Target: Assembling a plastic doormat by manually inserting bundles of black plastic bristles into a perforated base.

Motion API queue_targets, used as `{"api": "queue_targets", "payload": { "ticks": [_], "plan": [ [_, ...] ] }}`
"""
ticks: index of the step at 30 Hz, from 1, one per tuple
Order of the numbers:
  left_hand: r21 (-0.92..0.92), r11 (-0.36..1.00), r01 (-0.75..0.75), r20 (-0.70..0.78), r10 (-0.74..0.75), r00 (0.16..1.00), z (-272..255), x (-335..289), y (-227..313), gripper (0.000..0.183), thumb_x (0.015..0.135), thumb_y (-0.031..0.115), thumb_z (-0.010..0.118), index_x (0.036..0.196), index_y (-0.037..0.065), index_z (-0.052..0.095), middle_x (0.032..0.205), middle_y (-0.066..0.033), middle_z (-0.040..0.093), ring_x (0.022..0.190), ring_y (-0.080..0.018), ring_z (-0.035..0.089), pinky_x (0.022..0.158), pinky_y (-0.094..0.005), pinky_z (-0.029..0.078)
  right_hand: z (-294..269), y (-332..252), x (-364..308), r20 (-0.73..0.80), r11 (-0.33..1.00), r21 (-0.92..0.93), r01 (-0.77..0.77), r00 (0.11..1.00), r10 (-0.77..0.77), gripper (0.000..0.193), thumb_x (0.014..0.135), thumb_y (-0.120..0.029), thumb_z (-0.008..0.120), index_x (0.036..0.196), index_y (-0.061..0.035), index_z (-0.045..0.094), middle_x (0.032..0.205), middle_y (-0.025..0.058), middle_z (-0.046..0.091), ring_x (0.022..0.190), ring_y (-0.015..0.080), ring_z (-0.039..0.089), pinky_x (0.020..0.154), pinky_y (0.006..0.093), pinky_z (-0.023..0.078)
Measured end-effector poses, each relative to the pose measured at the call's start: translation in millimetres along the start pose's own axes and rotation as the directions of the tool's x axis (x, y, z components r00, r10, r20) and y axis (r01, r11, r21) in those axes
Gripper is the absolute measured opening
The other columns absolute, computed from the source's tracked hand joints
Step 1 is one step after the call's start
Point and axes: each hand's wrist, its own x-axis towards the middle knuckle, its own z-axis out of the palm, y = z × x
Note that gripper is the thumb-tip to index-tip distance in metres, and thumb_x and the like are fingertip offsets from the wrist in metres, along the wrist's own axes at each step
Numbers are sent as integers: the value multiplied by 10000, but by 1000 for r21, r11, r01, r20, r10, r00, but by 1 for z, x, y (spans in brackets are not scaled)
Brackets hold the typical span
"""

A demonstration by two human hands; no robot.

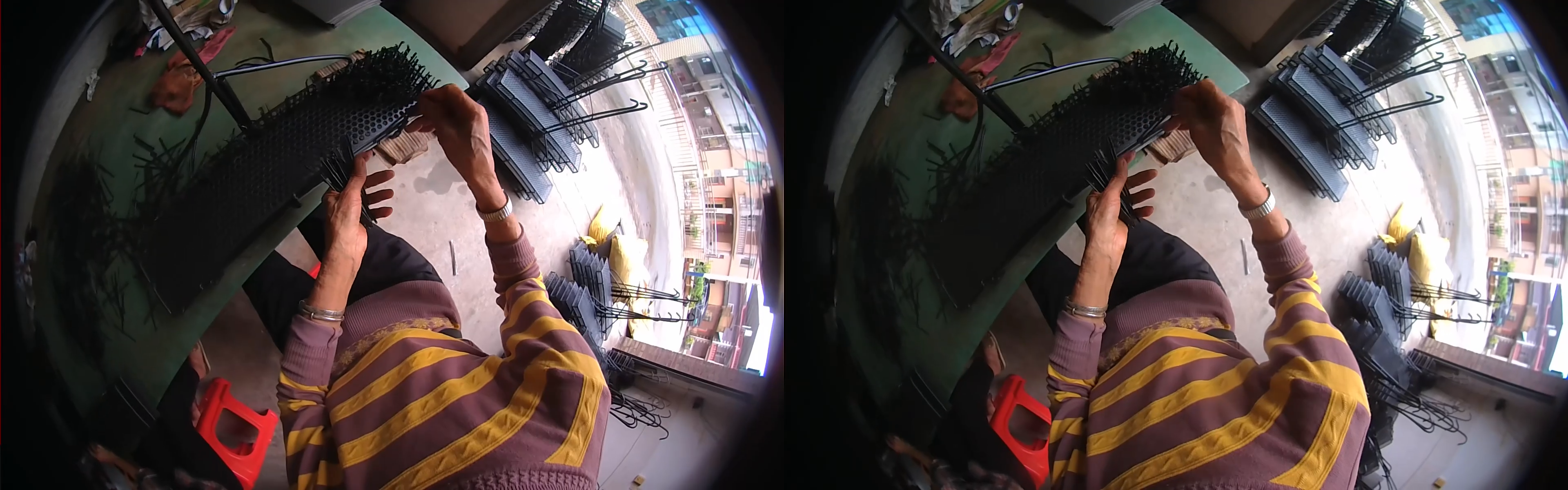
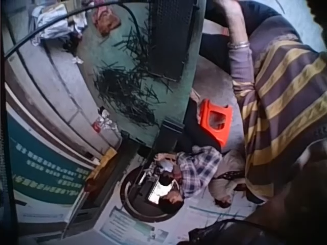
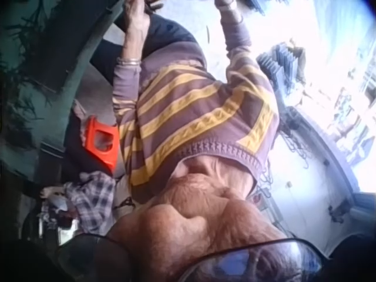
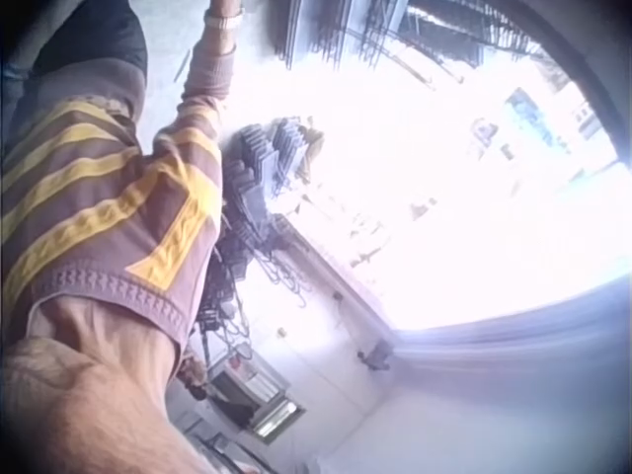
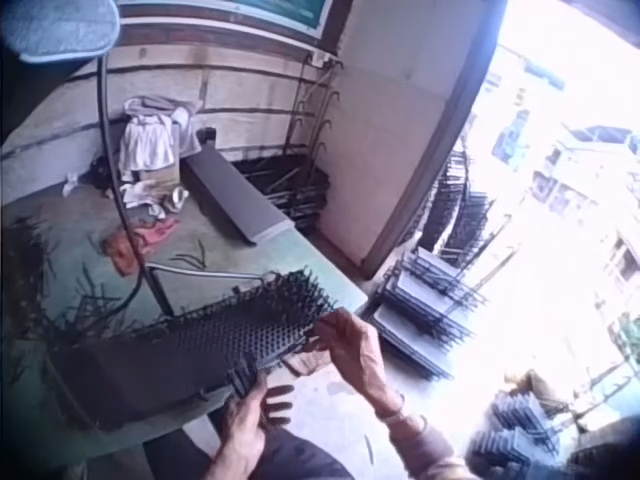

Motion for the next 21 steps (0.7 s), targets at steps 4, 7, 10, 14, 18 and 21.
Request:
{"api": "queue_targets", "payload": {
  "ticks": [4, 7, 10, 14, 18, 21],
  "plan": [
    [42, 999, 27, 44, -29, 999, -6, 12, -5, 409, 891, 465, 597, 1137, 138, 622, 915, -100, 694, 654, -136, 625, 504, -258, 492, 5, 12, 10, -119, 940, -225, 255, 951, -286, 59, 908, -33, 556, 951, 7, 557, 768, 104, 669, 661, 184, 690, 574, 261, 520],
    [-35, 999, 38, 42, -36, 998, -7, 16, -12, 306, 917, 363, 588, 1093, 115, 628, 885, -110, 689, 673, -154, 637, 542, -274, 525, 10, 24, 17, -107, 887, -326, 326, 920, -377, 55, 919, -34, 552, 964, -4, 554, 765, 98, 665, 675, 187, 697, 573, 257, 522],
    [-125, 990, 63, 32, -59, 998, -7, 17, -15, 227, 927, 261, 579, 1060, 84, 627, 869, -116, 680, 703, -165, 643, 621, -314, 563, 9, 27, 22, -77, 865, -370, 340, 916, -393, 50, 910, -10, 545, 960, -6, 544, 724, 105, 668, 676, 186, 698, 585, 262, 522],
    [-177, 982, 71, 24, -68, 997, -6, 15, -15, 231, 955, 235, 529, 1078, 56, 609, 904, -108, 662, 791, -167, 639, 755, -374, 555, 7, 25, 23, -28, 866, -365, 342, 926, -377, 52, 906, -7, 548, 958, 0, 551, 734, 106, 673, 676, 186, 696, 588, 264, 523],
    [-195, 974, 114, 43, -107, 993, -7, 14, -15, 219, 952, 219, 519, 1090, 74, 607, 910, -115, 654, 837, -187, 642, 751, -416, 564, 1, 23, 25, 33, 847, -380, 373, 920, -391, 64, 905, -17, 556, 963, 9, 561, 736, 103, 674, 674, 178, 692, 587, 261, 522],
    [-197, 972, 126, 39, -120, 992, -5, 10, -10, 221, 945, 224, 525, 1101, 87, 601, 896, -119, 661, 804, -188, 643, 708, -400, 573, -3, 21, 27, 78, 873, -339, 351, 935, -346, 80, 906, -30, 560, 972, 13, 576, 745, 99, 678, 682, 167, 691, 589, 257, 519]
  ]
}}
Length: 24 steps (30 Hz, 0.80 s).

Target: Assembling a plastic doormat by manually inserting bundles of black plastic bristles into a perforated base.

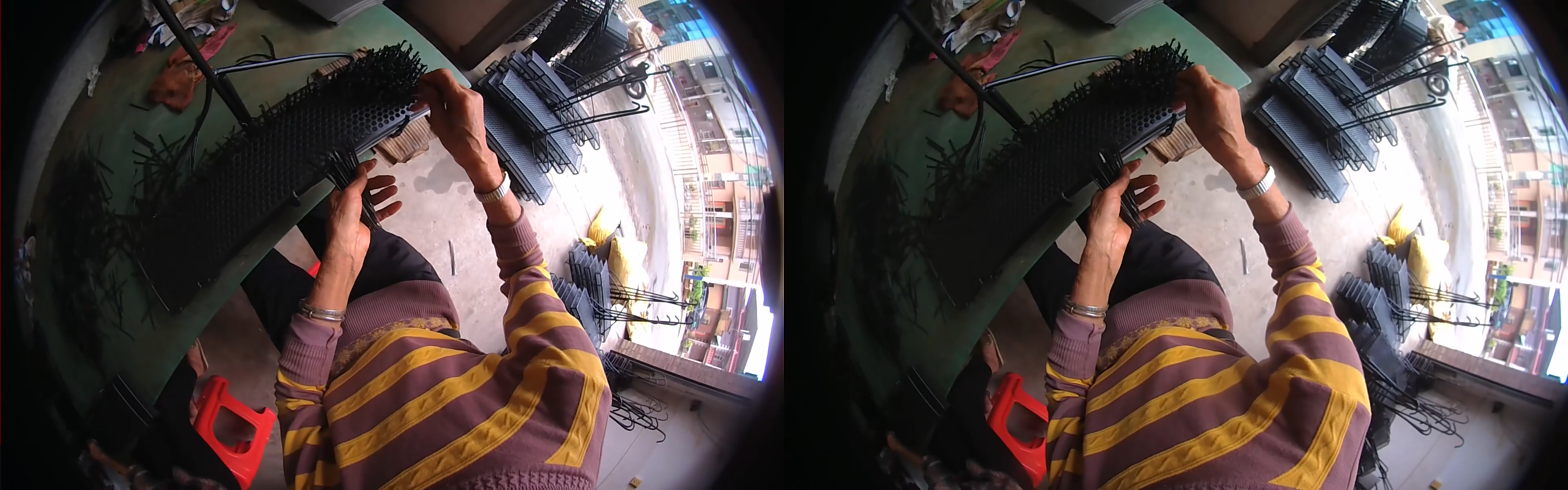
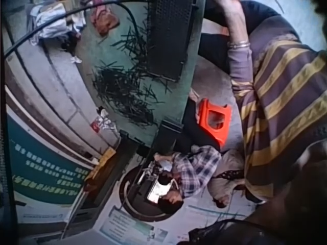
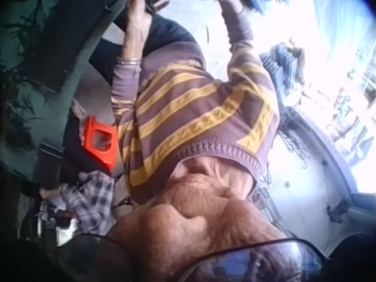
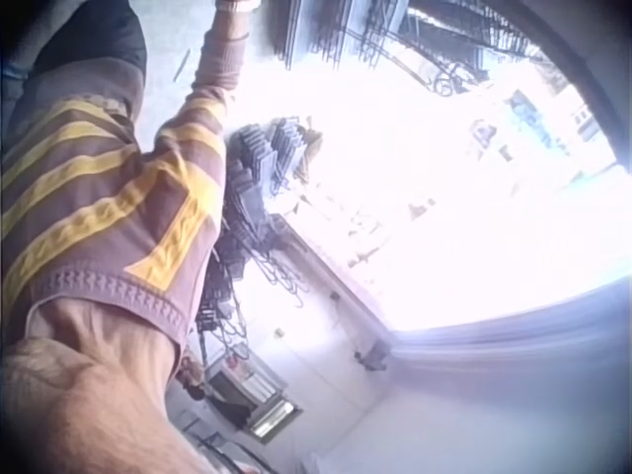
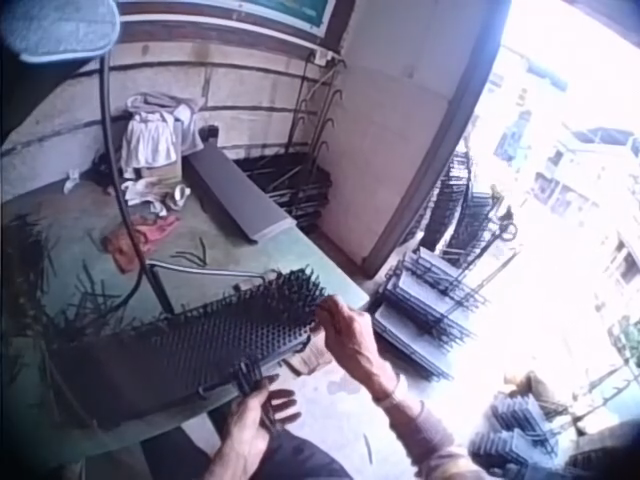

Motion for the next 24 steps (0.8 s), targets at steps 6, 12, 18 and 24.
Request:
{"api": "queue_targets", "payload": {
  "ticks": [6, 12, 18, 24],
  "plan": [
    [9, 1000, -7, 14, 7, 1000, -6, 4, -4, 224, 956, 249, 528, 1091, 78, 579, 842, -94, 639, 608, -100, 491, 538, -266, 436, -6, 10, 11, 86, 989, 113, 93, 991, -103, 97, 911, -33, 552, 976, 0, 615, 788, 82, 685, 663, 148, 676, 561, 248, 502],
    [-16, 999, -40, 50, 40, 998, -6, 1, -5, 207, 954, 256, 553, 1027, 63, 568, 811, -72, 607, 545, -67, 379, 481, -220, 308, -12, -7, 14, 216, 999, 4, 50, 975, -50, 92, 897, -6, 552, 958, -5, 621, 791, 61, 674, 664, 154, 645, 654, 257, 503],
    [21, 998, -54, 47, 53, 997, 0, -6, -3, 239, 945, 272, 566, 1039, 53, 578, 798, -69, 612, 537, -63, 399, 446, -203, 290, -19, 5, 22, 252, 990, 1, 144, 957, -140, 77, 896, -13, 562, 946, -4, 621, 814, 81, 665, 782, 179, 650, 697, 278, 495],
    [45, 997, -68, 56, 65, 996, -1, -7, -5, 276, 939, 294, 587, 1081, 57, 597, 780, -28, 583, 539, -48, 403, 447, -192, 283, 0, 24, 15, 162, 966, -94, 243, 961, -226, 105, 808, -51, 618, 900, -94, 643, 795, 75, 632, 729, 273, 619, 625, 363, 484]
  ]
}}
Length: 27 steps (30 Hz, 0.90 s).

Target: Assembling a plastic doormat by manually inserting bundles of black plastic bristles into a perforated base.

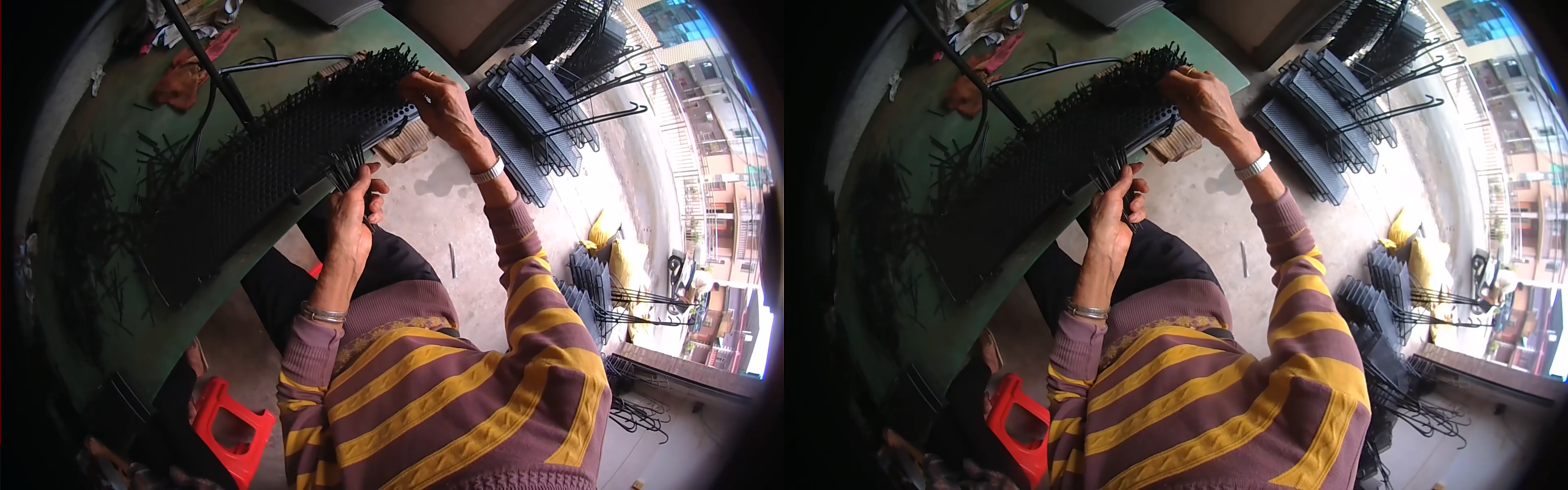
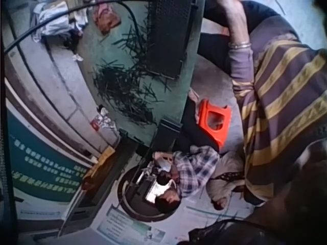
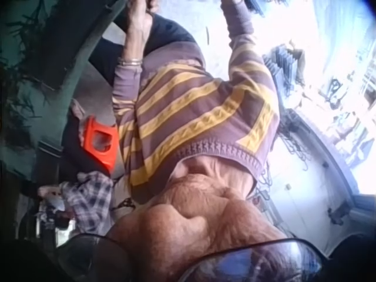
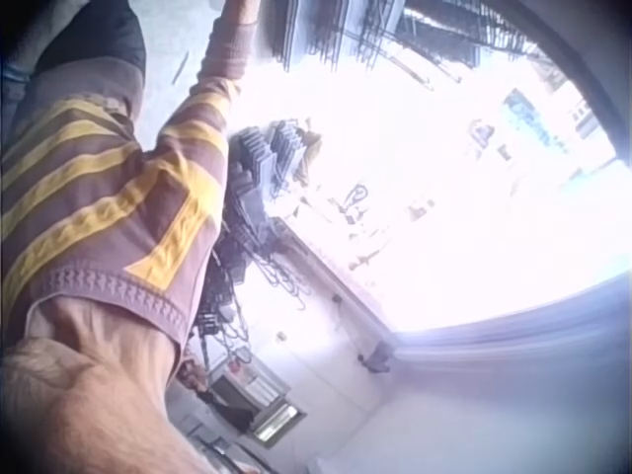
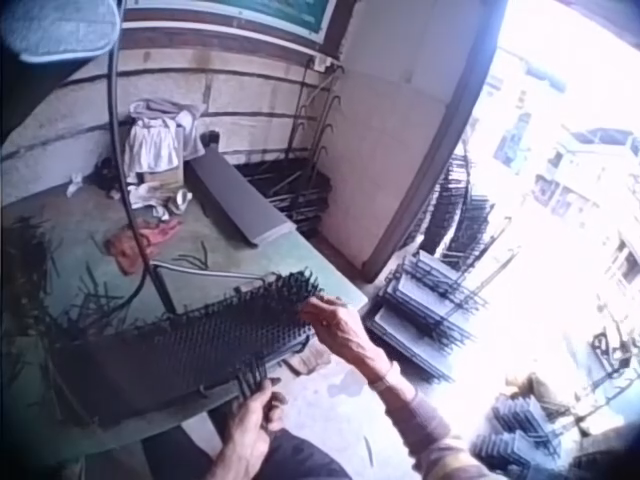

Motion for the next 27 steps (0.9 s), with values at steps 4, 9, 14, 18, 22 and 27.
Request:
{"api": "queue_targets", "payload": {
  "ticks": [4, 9, 14, 18, 22, 27],
  "plan": [
    [2, 1000, -15, 7, 15, 1000, -2, -1, 0, 298, 923, 302, 614, 1099, 62, 598, 762, -24, 583, 526, -46, 402, 443, -184, 282, 15, -11, -3, -160, 977, -211, -21, 987, -14, 96, 780, -131, 664, 864, -155, 705, 834, 55, 583, 811, 256, 576, 664, 362, 455],
    [21, 1000, -18, -6, 18, 1000, 5, -4, 0, 329, 913, 311, 627, 1119, 56, 593, 803, -41, 617, 533, -45, 418, 437, -183, 293, 21, -18, -4, -228, 976, -146, -161, 966, 126, 128, 784, -187, 668, 903, -174, 711, 811, 78, 578, 788, 269, 576, 659, 388, 454],
    [16, 999, -49, 12, 49, 999, 3, -5, 1, 343, 914, 307, 626, 1134, 47, 593, 842, -60, 641, 538, -48, 445, 424, -183, 295, 30, -17, -9, -188, 944, -241, -224, 965, 181, 168, 816, -197, 643, 972, -188, 705, 848, 89, 576, 798, 269, 553, 693, 383, 425],
    [7, 998, -58, -26, 58, 998, 4, -7, 2, 299, 890, 304, 656, 1045, 50, 628, 778, -91, 661, 532, -55, 465, 411, -175, 281, 29, -22, -13, -165, 876, -463, -137, 984, 67, 209, 857, -228, 646, 1054, -199, 709, 853, 59, 583, 757, 257, 569, 639, 352, 459],
    [46, 997, -66, -20, 67, 998, 8, -9, 5, 304, 896, 284, 650, 1072, 36, 640, 848, -89, 674, 545, -55, 477, 414, -182, 293, 21, -53, -22, -138, 963, -113, -244, 964, 228, 238, 870, -226, 631, 1079, -123, 683, 873, 94, 632, 750, 229, 601, 663, 333, 474],
    [101, 993, -60, 1, 60, 998, 9, -10, 0, 265, 868, 293, 680, 1004, 65, 670, 875, -109, 702, 545, -65, 526, 414, -175, 289, 13, -64, -36, 324, 722, 487, -492, 869, 374, 238, 896, -191, 617, 1009, 17, 644, 804, 63, 650, 715, 96, 586, 638, 264, 487]
  ]
}}
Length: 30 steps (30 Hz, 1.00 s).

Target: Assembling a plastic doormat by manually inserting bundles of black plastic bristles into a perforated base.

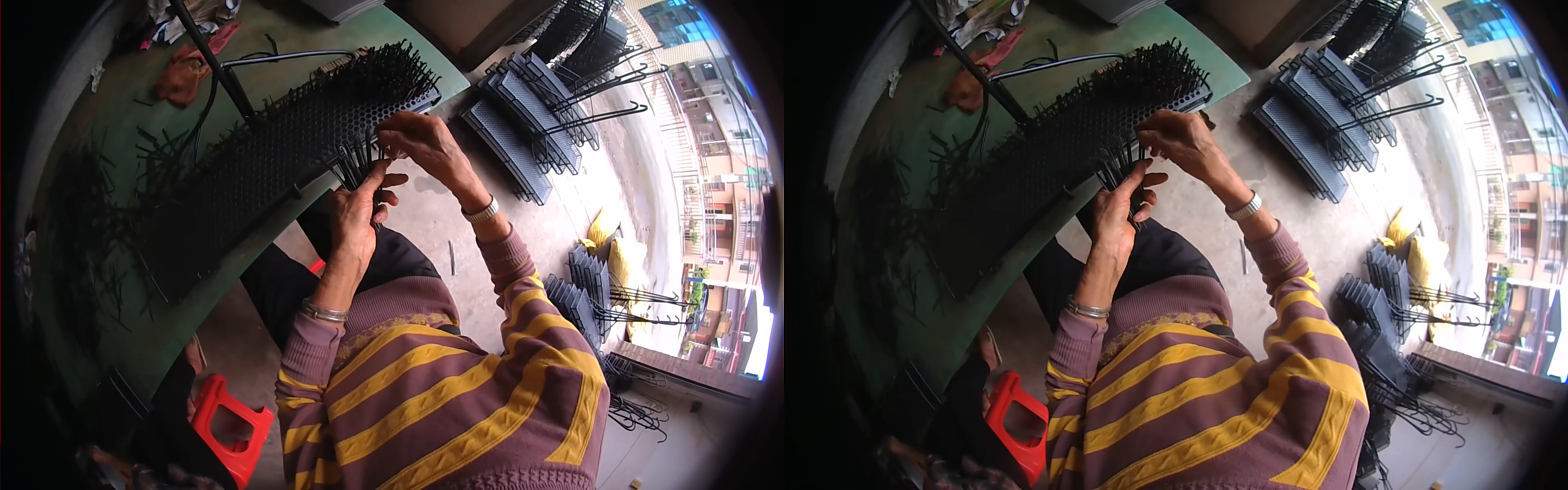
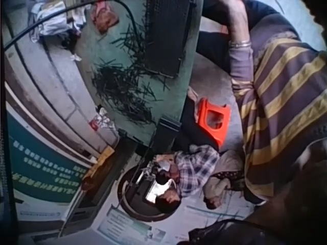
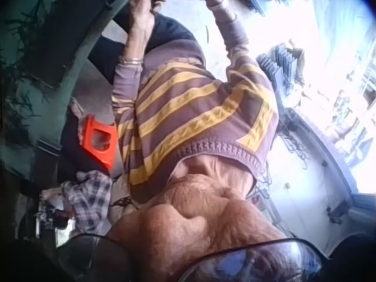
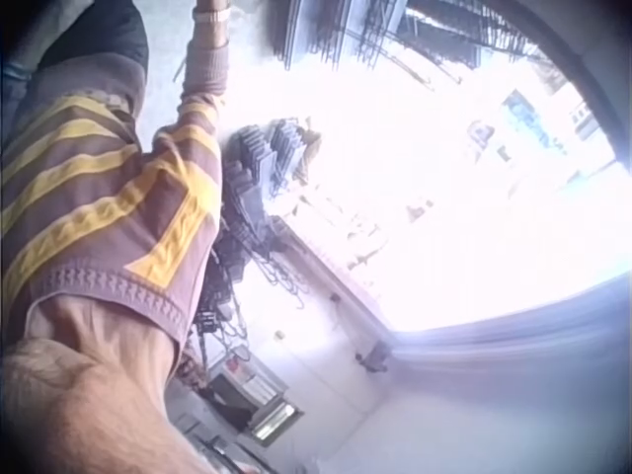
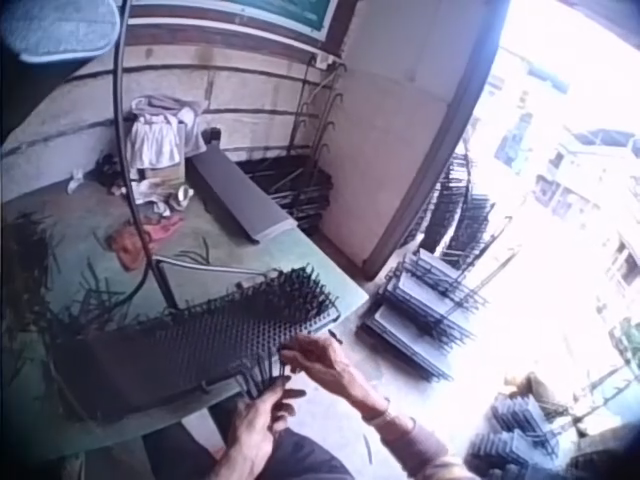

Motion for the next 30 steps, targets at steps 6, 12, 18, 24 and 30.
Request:
{"api": "queue_targets", "payload": {
  "ticks": [6, 12, 18, 24, 30],
  "plan": [
    [71, 997, 22, 40, -25, 999, 0, -1, -3, 295, 870, 326, 673, 1047, 91, 657, 947, -107, 709, 648, -108, 634, 434, -182, 315, -13, 2, -4, 66, 984, 144, -100, 994, 91, 206, 890, -168, 627, 953, 28, 614, 800, 53, 649, 721, 101, 602, 647, 246, 493],
    [-3, 999, 33, -18, -33, 999, -7, 6, -1, 381, 878, 393, 645, 1130, 109, 611, 963, -92, 701, 798, -158, 676, 547, -245, 484, -20, -14, -2, -393, 996, -77, 41, 917, -68, 106, 898, -58, 600, 946, 30, 567, 823, 93, 664, 708, 134, 655, 649, 254, 520],
    [-69, 991, 112, -42, -115, 992, -10, 22, -7, 274, 960, 295, 536, 1141, 97, 592, 959, -110, 682, 868, -193, 660, 748, -346, 534, -19, 3, 20, -482, 903, -351, 249, 778, -402, 66, 887, -19, 593, 936, 4, 556, 788, 95, 662, 696, 150, 683, 607, 252, 524],
    [-178, 981, 74, -25, -80, 997, -15, 28, -12, 184, 933, 188, 564, 1043, 46, 605, 913, -149, 674, 794, -215, 671, 747, -375, 569, -13, 11, 32, -443, 849, -470, 242, 767, -464, 51, 893, -1, 570, 938, 5, 547, 766, 107, 654, 710, 176, 697, 607, 258, 524],
    [-199, 977, 72, -68, -87, 994, -11, 23, -9, 200, 978, 186, 478, 1068, 55, 598, 903, -136, 671, 812, -208, 662, 775, -393, 560, -15, 5, 31, -423, 851, -494, 178, 806, -415, 43, 893, -7, 568, 927, 7, 546, 753, 108, 670, 715, 178, 700, 601, 261, 524]
  ]
}}
